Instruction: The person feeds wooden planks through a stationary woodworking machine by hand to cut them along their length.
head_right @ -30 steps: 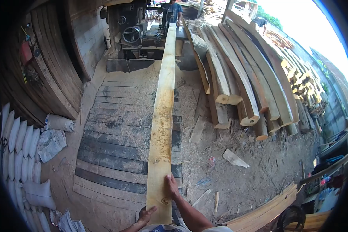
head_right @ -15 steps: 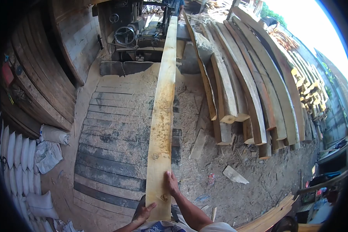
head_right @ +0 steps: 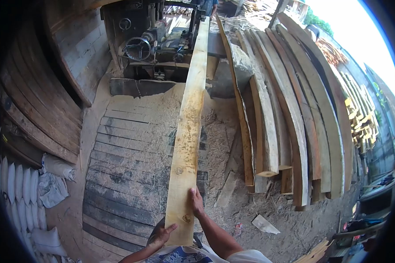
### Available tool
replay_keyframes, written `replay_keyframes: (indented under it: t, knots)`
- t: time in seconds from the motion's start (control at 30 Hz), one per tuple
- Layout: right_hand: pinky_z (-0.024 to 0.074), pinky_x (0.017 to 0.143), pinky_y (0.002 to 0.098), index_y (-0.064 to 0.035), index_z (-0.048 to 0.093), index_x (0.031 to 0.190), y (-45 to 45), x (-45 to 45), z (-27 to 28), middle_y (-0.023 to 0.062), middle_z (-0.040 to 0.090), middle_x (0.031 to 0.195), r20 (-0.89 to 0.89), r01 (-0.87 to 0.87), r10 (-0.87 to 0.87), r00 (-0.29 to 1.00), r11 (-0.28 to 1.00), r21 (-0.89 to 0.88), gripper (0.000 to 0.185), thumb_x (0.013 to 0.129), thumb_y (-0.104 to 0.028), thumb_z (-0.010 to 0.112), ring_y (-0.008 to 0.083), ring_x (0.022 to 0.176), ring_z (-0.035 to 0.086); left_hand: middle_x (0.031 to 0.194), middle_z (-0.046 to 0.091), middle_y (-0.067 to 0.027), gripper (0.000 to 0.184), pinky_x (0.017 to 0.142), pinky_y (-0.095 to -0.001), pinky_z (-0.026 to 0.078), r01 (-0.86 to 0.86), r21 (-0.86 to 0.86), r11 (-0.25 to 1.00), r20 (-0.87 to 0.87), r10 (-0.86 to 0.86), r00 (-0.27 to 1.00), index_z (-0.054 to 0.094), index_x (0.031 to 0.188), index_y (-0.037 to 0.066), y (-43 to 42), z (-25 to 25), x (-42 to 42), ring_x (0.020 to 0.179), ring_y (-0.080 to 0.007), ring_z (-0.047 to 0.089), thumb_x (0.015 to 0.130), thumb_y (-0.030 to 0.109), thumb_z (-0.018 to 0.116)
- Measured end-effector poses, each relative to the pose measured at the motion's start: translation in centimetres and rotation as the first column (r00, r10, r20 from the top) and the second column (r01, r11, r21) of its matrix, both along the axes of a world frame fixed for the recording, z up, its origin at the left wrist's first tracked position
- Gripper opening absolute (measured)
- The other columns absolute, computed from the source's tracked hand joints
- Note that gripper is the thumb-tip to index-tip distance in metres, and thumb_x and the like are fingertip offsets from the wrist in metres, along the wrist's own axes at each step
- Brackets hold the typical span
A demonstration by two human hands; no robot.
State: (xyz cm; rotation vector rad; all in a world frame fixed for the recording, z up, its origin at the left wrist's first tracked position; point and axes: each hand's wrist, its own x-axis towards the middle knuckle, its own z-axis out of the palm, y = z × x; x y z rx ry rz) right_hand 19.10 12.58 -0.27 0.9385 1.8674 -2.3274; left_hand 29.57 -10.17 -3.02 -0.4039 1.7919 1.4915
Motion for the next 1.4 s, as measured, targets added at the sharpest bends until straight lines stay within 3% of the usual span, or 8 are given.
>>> replay_keyframes:
  t: [0.13,0.43,0.8,0.93,1.03,1.27,1.33,1.4]
  knots:
    - [0.0407,0.097,0.0286,-0.0044,0.051,0.139,3.6,-9.4,-1.1,0.0033,0.06,0.123,0.042,0.012,-0.011,0.999,1.0,-0.028,0.053,0.104,-0.044,0.046,0.0127,0.108,0.052,0.115,0.07,-0.0114,0.058,0.093,-0.0337,0.048,0.065,0.032,0.997,0.054,-0.067,0.996,0.062,0.127,0.004,3.9,5.3,-11.1,0.105,-0.0203,0.064,0.088,0.045,0.071]
    - [0.0414,0.083,0.0223,-0.0033,0.057,0.13,10.9,-27.5,-1.8,-0.0055,0.056,0.103,-0.019,0.078,-0.079,0.997,0.995,-0.065,0.049,0.104,-0.044,0.047,0.0061,0.089,0.048,0.105,0.073,-0.0117,0.054,0.086,-0.0352,0.051,0.05,0.007,0.999,-0.041,-0.05,0.998,0.068,0.12,0.008,12.0,5.3,-29.3,0.098,-0.0232,0.069,0.086,0.051,0.07]
    - [0.0367,0.105,0.0308,-0.0004,0.046,0.14,21.9,-53.7,-0.5,0.009,0.056,0.133,-0.006,-0.045,0.045,0.999,0.999,-0.008,0.057,0.105,-0.045,0.042,0.0173,0.12,0.049,0.11,0.072,-0.0112,0.057,0.088,-0.0359,0.05,0.156,-0.163,0.974,-0.016,-0.161,0.987,0.069,0.118,0.008,22.0,2.3,-54.8,0.101,-0.023,0.067,0.084,0.053,0.072]
    - [0.0379,0.104,0.0317,-0.0005,0.045,0.142,24.9,-61.7,-1.1,0.0108,0.056,0.133,-0.054,-0.08,0.08,0.995,0.997,-0.005,0.057,0.106,-0.045,0.04,0.0192,0.118,0.051,0.114,0.071,-0.0137,0.063,0.089,-0.037,0.049,0.036,-0.019,0.999,-0.157,-0.038,0.987,0.066,0.122,0.005,25.7,5.5,-63.3,0.104,-0.0238,0.066,0.083,0.054,0.072]
    - [0.0385,0.103,0.0328,-0.0023,0.046,0.142,28.1,-67.1,-1.3,0.0107,0.058,0.131,0.035,-0.113,0.109,0.993,0.982,0.152,0.057,0.105,-0.046,0.04,0.0187,0.118,0.052,0.093,0.074,-0.0147,0.064,0.078,-0.0342,0.053,0.043,-0.097,0.994,-0.08,-0.051,0.995,0.074,0.104,0.006,28.5,5.6,-68.8,0.088,-0.0225,0.071,0.079,0.064,0.07]
    - [0.0439,0.098,0.0316,-0.0057,0.042,0.146,32.1,-75.4,-1.9,0.0113,0.061,0.126,-0.104,-0.127,0.141,0.985,0.983,0.133,0.054,0.103,-0.034,0.054,0.0188,0.113,0.056,0.083,0.073,-0.0202,0.074,0.075,-0.0386,0.054,0.048,-0.201,0.978,-0.074,-0.063,0.995,0.076,0.094,0.002,33.2,0.7,-81.2,0.085,-0.0284,0.072,0.073,0.073,0.07]
    - [0.0459,0.098,0.032,-0.0073,0.041,0.148,32.5,-75.5,1.1,0.0116,0.061,0.127,0.052,-0.132,0.135,0.99,0.99,-0.049,0.056,0.1,-0.029,0.06,0.0183,0.114,0.057,0.086,0.073,-0.0214,0.075,0.075,-0.0403,0.054,0.05,-0.218,0.975,-0.074,-0.068,0.995,0.075,0.095,0.002,35.1,0.1,-85.5,0.087,-0.0315,0.072,0.072,0.073,0.07]
    - [0.0484,0.096,0.0328,-0.009,0.042,0.148,33.4,-75.3,2.5,0.0124,0.061,0.128,0.078,-0.237,0.225,0.971,0.944,0.229,0.059,0.097,-0.028,0.065,0.0174,0.113,0.059,0.094,0.073,-0.0216,0.076,0.079,-0.0407,0.054,0.025,-0.128,0.991,-0.065,-0.033,0.997,0.075,0.098,0.002,37.1,2.7,-90.6,0.093,-0.033,0.071,0.072,0.073,0.07]
